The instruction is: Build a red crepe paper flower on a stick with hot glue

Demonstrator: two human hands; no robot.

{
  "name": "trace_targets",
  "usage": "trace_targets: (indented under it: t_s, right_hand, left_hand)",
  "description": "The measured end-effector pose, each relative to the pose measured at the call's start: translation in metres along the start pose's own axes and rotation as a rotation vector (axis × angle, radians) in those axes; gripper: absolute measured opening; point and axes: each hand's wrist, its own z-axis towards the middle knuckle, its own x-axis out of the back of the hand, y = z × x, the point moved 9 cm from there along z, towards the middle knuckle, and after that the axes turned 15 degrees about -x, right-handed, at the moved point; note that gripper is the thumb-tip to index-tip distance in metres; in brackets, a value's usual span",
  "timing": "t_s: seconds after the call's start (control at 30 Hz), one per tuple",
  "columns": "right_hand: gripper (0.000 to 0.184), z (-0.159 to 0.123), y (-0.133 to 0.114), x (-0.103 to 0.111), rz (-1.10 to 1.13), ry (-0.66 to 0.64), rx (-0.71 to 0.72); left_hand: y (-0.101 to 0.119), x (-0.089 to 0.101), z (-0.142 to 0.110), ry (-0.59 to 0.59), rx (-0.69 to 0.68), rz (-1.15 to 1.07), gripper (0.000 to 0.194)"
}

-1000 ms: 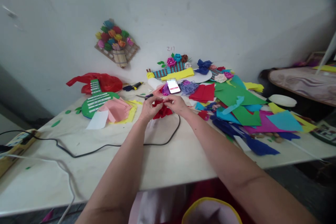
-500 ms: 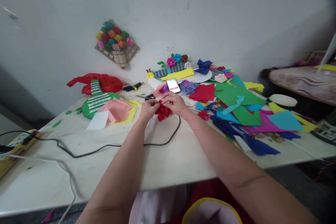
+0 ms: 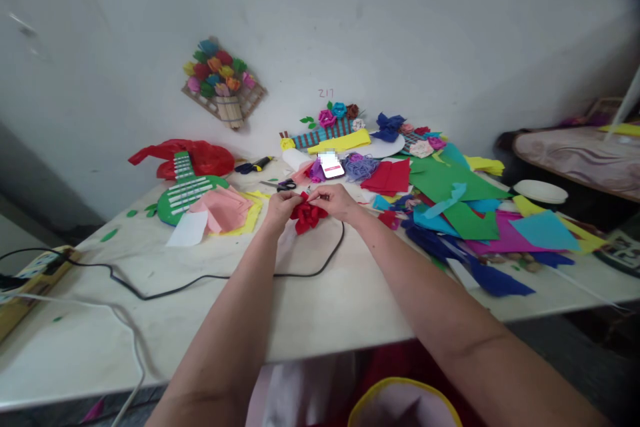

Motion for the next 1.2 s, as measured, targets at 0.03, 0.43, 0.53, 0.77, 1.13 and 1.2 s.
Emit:
trace_targets:
  t_s: [0.03,0.43,0.53,0.77,1.13,1.2]
  right_hand:
    - [0.012,0.000,0.000,0.000,0.002,0.002,-0.002]
    - [0.011,0.000,0.003,-0.003,0.030,-0.013,-0.019]
    - [0.011,0.000,0.005,-0.001,0.042,-0.011,-0.036]
    - [0.012,0.005,0.014,0.003,0.091,0.046,-0.083]
    - [0.013,0.004,0.013,0.006,-0.019,0.127,-0.031]
    - [0.013,0.005,0.013,0.007,-0.043,0.147,-0.031]
  left_hand:
    - [-0.001,0.000,0.000,-0.003,0.003,-0.007,0.024]
    - [-0.010,0.000,-0.003,0.009,0.079,-0.028,0.019]
    - [-0.011,0.000,-0.004,0.010,0.097,-0.020,0.019]
    - [0.007,-0.010,-0.004,-0.080,-0.024,-0.122,0.040]
    - [0.011,-0.019,-0.007,-0.194,-0.050,-0.088,0.022]
    - [0.012,-0.021,-0.007,-0.217,-0.052,-0.077,0.023]
